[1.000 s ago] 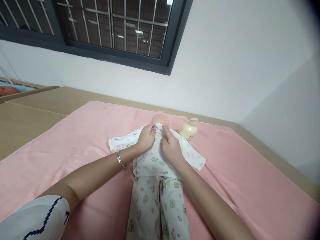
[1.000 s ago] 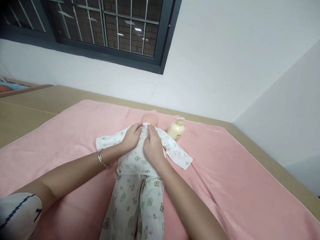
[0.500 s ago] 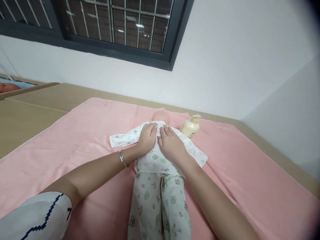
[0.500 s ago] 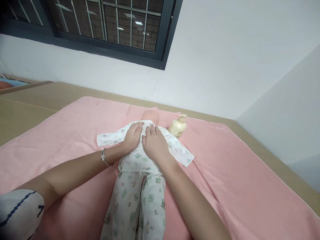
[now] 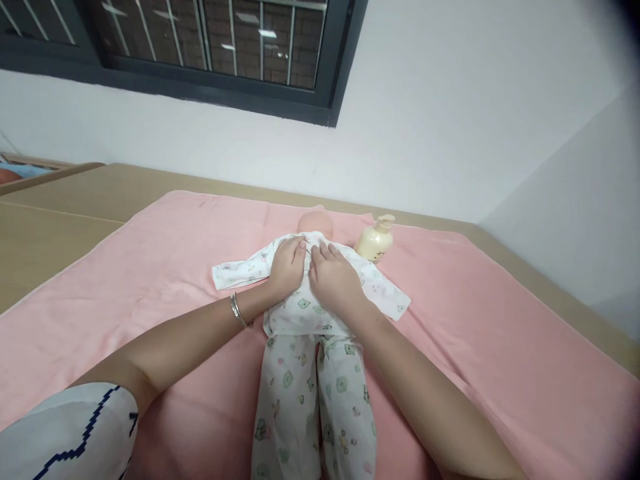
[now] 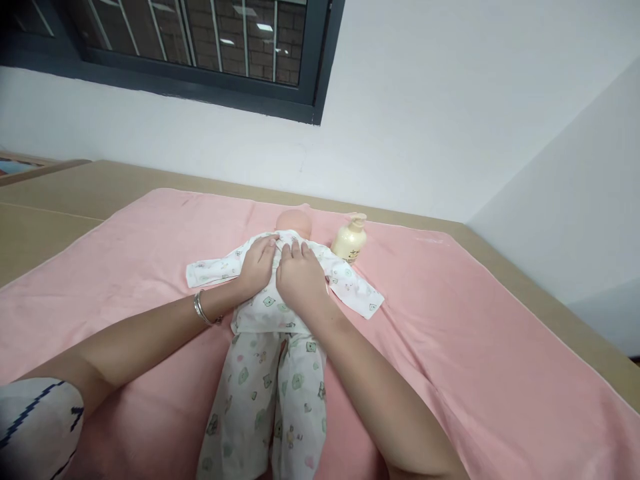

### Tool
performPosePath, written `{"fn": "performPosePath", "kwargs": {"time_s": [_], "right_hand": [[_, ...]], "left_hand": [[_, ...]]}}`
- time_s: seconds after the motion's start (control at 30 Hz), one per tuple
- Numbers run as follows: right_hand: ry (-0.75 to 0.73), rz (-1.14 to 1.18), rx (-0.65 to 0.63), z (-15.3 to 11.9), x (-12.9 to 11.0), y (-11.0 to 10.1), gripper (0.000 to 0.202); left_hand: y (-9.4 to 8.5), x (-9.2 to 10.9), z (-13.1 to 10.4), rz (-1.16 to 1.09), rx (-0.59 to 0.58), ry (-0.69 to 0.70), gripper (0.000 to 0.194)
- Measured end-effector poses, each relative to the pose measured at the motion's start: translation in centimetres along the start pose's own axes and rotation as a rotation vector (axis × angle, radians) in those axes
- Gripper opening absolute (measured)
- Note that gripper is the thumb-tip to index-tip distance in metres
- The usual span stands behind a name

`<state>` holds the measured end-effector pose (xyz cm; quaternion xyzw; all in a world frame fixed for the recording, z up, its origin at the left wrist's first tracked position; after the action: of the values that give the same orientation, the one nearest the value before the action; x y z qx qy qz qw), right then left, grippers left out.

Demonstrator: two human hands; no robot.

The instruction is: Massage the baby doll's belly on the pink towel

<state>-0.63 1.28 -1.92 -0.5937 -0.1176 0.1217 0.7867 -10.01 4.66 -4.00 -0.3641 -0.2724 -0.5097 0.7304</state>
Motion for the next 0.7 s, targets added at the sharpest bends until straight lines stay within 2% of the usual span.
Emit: {"fn": "performPosePath", "kwargs": {"time_s": [0.07, 0.17, 0.27, 0.37, 0.47, 0.53, 0.6, 0.7], "right_hand": [[-0.009, 0.087, -0.006, 0.6, 0.8, 0.5, 0.052], [0.096, 0.206, -0.047, 1.6, 3.8, 1.5, 0.055], [0.189, 0.181, -0.037, 1.6, 5.0, 1.5, 0.056], [0.188, 0.042, 0.002, 0.5, 3.3, 0.4, 0.051], [0.028, -0.063, 0.012, -0.4, 0.0, -0.4, 0.049], [-0.035, -0.030, 0.011, -0.4, -0.6, -0.4, 0.049], [0.003, 0.078, -0.002, 0.2, 0.9, 0.0, 0.049], [0.135, 0.230, -0.044, 1.4, 4.5, 1.5, 0.057]], "left_hand": [[0.0, 0.0, 0.0, 0.000, -0.002, 0.000, 0.040], [0.1, 0.1, 0.0, 0.016, -0.012, 0.009, 0.041], [0.2, 0.1, 0.0, 0.022, -0.016, 0.011, 0.042], [0.4, -0.1, 0.1, 0.042, -0.028, -0.003, 0.042], [0.7, -0.5, 0.3, 0.084, -0.061, -0.027, 0.041], [1.0, -0.6, 0.3, 0.114, -0.093, -0.043, 0.042], [1.4, -0.3, -0.2, 0.152, -0.138, -0.045, 0.045], [2.2, 0.9, -1.4, 0.235, -0.224, -0.012, 0.048]]}}
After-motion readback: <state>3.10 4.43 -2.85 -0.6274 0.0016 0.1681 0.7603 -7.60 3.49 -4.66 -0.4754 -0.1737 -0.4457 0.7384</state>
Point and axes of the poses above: each hand's wrist, its own z-axis towards the middle knuckle, its own y-axis out of the palm, x = y × z, the point moved 10 cm from there along z, towards the middle knuckle, and after that the axes turned 7 degrees about -z, right-handed, at the moved point
